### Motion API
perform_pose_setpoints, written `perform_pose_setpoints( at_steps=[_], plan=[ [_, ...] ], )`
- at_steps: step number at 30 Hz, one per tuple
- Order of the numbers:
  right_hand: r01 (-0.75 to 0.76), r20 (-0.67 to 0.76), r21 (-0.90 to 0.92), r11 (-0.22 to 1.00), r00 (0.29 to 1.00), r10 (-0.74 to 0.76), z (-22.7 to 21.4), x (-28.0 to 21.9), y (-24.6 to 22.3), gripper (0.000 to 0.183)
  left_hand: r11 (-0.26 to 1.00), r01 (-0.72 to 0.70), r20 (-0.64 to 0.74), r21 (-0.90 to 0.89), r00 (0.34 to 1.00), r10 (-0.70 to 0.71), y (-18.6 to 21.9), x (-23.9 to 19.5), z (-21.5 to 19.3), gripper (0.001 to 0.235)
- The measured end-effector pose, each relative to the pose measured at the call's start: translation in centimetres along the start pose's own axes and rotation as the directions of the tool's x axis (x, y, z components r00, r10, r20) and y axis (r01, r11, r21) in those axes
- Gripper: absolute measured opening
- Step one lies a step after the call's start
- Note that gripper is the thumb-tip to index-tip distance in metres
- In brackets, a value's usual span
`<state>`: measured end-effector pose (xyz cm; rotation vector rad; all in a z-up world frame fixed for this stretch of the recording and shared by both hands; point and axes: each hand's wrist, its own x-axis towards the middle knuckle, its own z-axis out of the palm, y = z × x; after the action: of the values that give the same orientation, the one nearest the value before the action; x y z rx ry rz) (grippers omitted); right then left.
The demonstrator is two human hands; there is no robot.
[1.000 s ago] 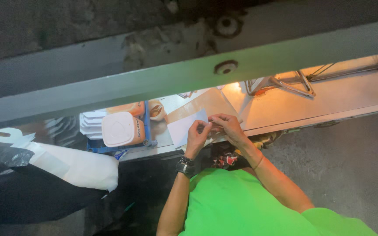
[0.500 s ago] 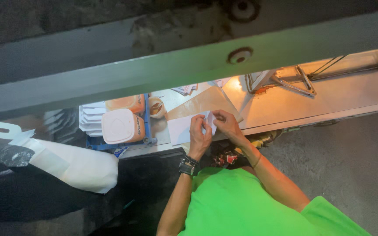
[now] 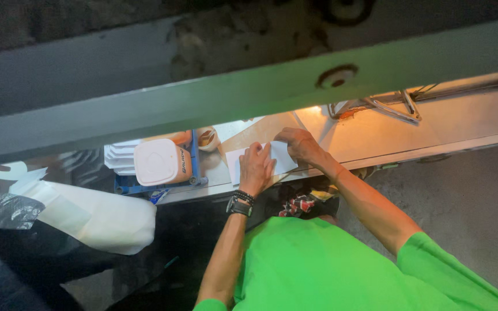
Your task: The person repeatedly folds small white paper sheets by hand on a metal countertop. The person folds each sheet in half, then folds the edges inward to form a small packet, and places it on a growing stack. The person continues this process for multiple sheets throughout the clip.
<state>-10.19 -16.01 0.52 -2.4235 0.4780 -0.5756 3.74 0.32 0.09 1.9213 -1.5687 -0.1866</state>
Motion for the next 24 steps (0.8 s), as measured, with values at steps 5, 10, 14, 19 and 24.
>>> perform_pose_setpoints(
  at_steps=[5, 10, 14, 19, 24],
  plan=[
    [0.071, -0.013, -0.051, 0.996, 0.997, -0.071, 1.0, -0.2, 0.5, 0.028, 1.000, -0.016, -0.011, 0.023, 1.000, 0.016, 0.2, 0.1, -0.5, 0.056],
    [0.178, 0.019, -0.078, 0.981, 0.984, -0.177, 1.0, 0.5, 0.1, 0.026, 0.999, 0.016, -0.015, 0.027, 1.000, -0.016, 0.3, 0.1, -0.2, 0.057],
    [0.151, -0.055, -0.174, 0.973, 0.985, -0.162, -0.2, 0.4, -1.2, 0.027, 0.998, 0.046, -0.056, 0.036, 0.997, -0.044, 0.3, -0.1, 0.7, 0.055],
    [-0.356, -0.047, 0.004, 0.935, 0.933, 0.356, -1.0, -2.3, -2.4, 0.025, 0.992, 0.125, -0.096, 0.027, 0.988, -0.122, 0.6, -0.1, 1.6, 0.057],
    [-0.489, 0.320, 0.406, 0.772, 0.867, 0.381, -1.4, -4.3, -1.7, 0.024, 0.996, 0.087, 0.048, -0.010, 0.995, -0.086, -0.7, 0.2, 1.0, 0.082]
  ],
)
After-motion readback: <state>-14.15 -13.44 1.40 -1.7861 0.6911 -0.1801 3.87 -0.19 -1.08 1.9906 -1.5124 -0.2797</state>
